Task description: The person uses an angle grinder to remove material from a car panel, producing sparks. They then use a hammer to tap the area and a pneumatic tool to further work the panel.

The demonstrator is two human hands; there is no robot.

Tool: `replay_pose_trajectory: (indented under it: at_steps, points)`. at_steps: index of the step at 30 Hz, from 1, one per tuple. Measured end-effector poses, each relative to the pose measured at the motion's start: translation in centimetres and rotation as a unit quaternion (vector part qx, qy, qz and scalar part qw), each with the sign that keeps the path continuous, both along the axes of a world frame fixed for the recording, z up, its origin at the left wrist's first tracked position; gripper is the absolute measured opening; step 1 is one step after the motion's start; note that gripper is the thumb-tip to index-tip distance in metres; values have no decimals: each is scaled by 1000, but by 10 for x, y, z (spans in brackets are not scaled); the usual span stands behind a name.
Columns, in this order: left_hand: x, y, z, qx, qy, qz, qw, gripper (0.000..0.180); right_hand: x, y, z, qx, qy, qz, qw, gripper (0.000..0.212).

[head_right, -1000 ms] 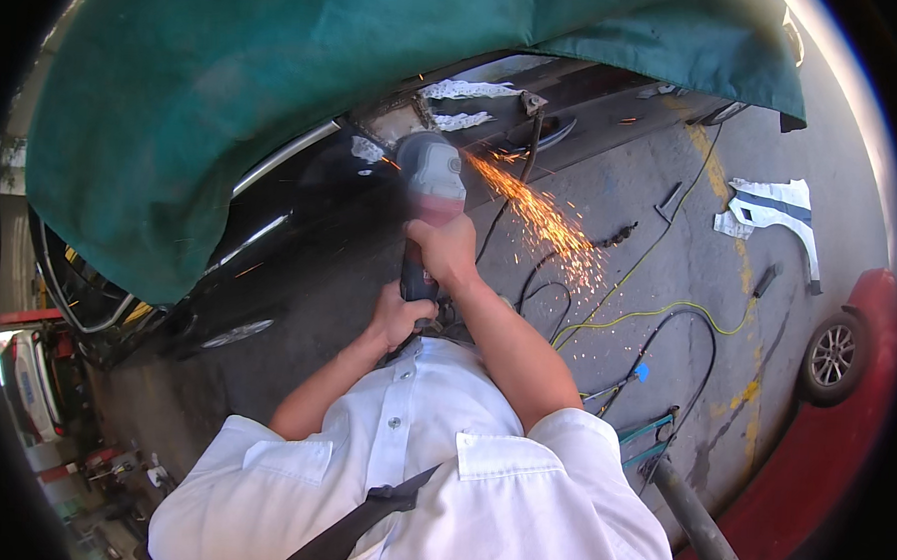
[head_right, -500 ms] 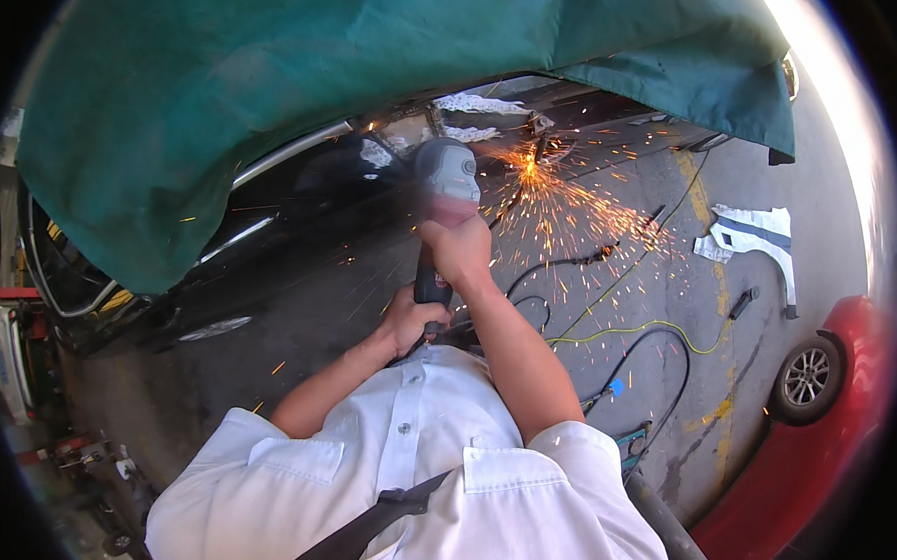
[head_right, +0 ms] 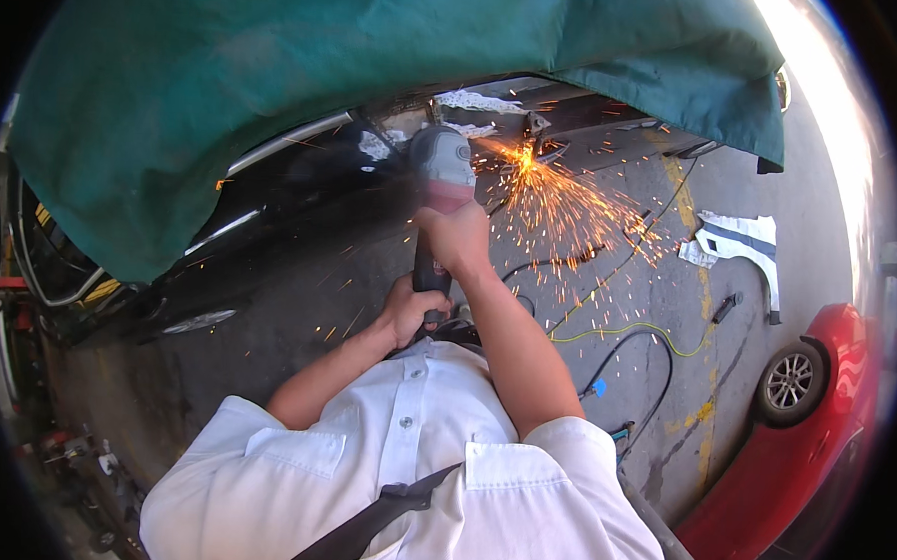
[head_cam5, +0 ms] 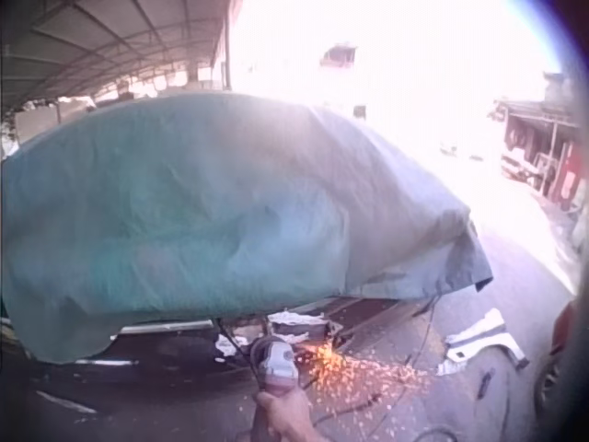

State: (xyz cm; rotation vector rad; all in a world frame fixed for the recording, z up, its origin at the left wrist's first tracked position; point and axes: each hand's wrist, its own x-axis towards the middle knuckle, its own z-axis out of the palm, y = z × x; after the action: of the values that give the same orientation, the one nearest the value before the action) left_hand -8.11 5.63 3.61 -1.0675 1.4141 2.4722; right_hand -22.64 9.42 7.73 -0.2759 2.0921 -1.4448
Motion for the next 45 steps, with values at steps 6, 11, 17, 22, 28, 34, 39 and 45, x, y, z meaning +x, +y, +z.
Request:
replay_pose_trajectory:
  at_steps: [6,11,17,22,28,34,39,45]
  points:
    - [-3,-5,0,34,16,-20,999,31,-3,-1,8,38,-9,-2,999,33]
    - [-3,-2,-7,61,39,-58,996,36,2,7,14,82,8,-36,996,35]
    - [-7,3,-18,83,64,-19,994,36,-1,1,8,88,25,-6,996,35]
    - [-16,-1,-18,46,54,-27,997,32,-10,-1,-4,53,41,-8,998,30]
    - [-21,-2,-9,17,71,-1,997,32,-18,-5,3,47,51,6,998,30]
    - [-24,-4,-6,48,63,-5,997,30,-18,-7,17,78,38,4,996,30]
    - [-22,-1,-6,40,52,-23,998,29,-17,-7,18,59,44,5,997,30]
    - [-22,-2,-5,12,36,1,999,30,-18,-10,15,51,47,22,997,32]
